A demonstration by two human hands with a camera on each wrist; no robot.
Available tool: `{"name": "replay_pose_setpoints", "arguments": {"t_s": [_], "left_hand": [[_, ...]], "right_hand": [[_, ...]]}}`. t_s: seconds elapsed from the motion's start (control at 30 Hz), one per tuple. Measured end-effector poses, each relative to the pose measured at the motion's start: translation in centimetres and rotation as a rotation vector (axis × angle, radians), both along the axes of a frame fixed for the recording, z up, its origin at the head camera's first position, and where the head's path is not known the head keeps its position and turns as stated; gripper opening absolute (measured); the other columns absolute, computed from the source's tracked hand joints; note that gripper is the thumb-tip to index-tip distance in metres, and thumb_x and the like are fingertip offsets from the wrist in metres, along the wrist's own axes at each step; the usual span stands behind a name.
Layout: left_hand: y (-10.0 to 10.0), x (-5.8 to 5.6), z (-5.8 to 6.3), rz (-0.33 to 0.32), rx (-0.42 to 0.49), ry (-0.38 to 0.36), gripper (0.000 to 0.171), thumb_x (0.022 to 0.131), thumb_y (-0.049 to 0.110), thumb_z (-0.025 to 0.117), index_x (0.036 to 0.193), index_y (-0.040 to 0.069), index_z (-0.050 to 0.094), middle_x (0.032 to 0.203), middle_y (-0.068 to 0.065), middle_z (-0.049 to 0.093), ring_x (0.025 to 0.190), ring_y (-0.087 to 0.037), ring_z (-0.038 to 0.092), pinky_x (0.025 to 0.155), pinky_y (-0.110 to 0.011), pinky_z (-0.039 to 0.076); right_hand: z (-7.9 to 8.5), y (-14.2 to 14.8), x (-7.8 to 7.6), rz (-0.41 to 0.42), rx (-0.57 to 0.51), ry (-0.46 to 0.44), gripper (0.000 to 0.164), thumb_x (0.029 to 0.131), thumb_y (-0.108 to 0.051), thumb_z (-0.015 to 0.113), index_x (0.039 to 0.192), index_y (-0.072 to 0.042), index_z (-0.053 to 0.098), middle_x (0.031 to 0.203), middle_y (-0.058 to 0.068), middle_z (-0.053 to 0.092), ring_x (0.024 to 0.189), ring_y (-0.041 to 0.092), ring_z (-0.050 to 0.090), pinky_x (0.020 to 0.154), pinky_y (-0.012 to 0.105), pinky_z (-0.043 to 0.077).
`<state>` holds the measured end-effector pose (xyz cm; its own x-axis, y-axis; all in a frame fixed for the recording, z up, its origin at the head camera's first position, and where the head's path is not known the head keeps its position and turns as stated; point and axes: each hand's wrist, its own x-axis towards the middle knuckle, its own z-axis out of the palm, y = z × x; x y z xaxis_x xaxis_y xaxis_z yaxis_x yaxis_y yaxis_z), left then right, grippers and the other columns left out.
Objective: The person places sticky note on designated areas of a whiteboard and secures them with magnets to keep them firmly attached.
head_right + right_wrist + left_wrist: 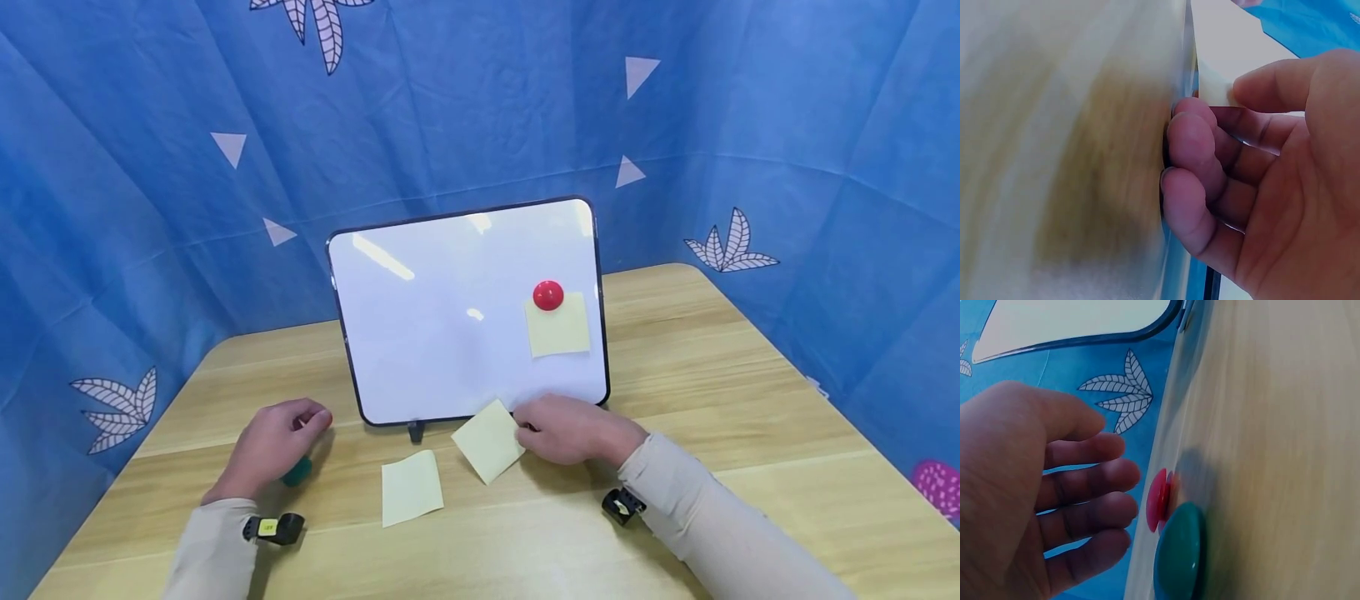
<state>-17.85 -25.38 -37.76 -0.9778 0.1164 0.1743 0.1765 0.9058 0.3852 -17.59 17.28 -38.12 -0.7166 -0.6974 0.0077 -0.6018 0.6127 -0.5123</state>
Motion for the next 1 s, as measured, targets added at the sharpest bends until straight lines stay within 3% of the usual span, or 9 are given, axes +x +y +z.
{"name": "replay_pose_setpoints", "arguments": {"t_s": [0.4,0.6,0.8,1.0], "left_hand": [[-1.2,-0.2,0.1,0.054,0.015,-0.16,0.021,0.098,0.027,0.066,0.108,0.011,0.075,0.101,-0.005,0.07,0.083,-0.023,0.057,0.076,-0.041,0.053],[-1.4,-0.4,-0.5,0.075,0.033,-0.168,0.021,0.096,0.022,0.069,0.112,0.009,0.073,0.11,-0.009,0.066,0.09,-0.025,0.057,0.082,-0.047,0.053],[-1.3,-0.5,-0.8,0.08,0.013,-0.15,0.032,0.093,0.022,0.072,0.122,0.007,0.069,0.113,-0.011,0.06,0.091,-0.026,0.057,0.078,-0.044,0.053],[-1.2,-0.4,-1.0,0.045,-0.028,-0.147,0.042,0.096,0.024,0.068,0.134,0.008,0.063,0.133,-0.018,0.055,0.103,-0.031,0.06,0.087,-0.054,0.052]], "right_hand": [[-0.1,-0.1,-0.2,-0.012,0.024,-0.002,0.027,0.099,-0.017,0.058,0.073,-0.023,0.053,0.064,-0.011,0.041,0.063,0.006,0.043,0.062,0.026,0.04],[-0.1,0.0,-0.2,-0.008,0.025,0.004,0.028,0.099,-0.016,0.058,0.073,-0.023,0.053,0.064,-0.011,0.041,0.063,0.006,0.042,0.062,0.026,0.039],[0.1,-0.1,-0.1,-0.016,0.033,-0.009,0.027,0.099,-0.016,0.059,0.074,-0.024,0.055,0.064,-0.011,0.042,0.063,0.007,0.044,0.063,0.026,0.04],[0.1,-0.1,0.0,-0.014,0.027,-0.011,0.027,0.099,-0.015,0.059,0.073,-0.024,0.055,0.063,-0.011,0.042,0.063,0.007,0.043,0.062,0.026,0.04]]}}
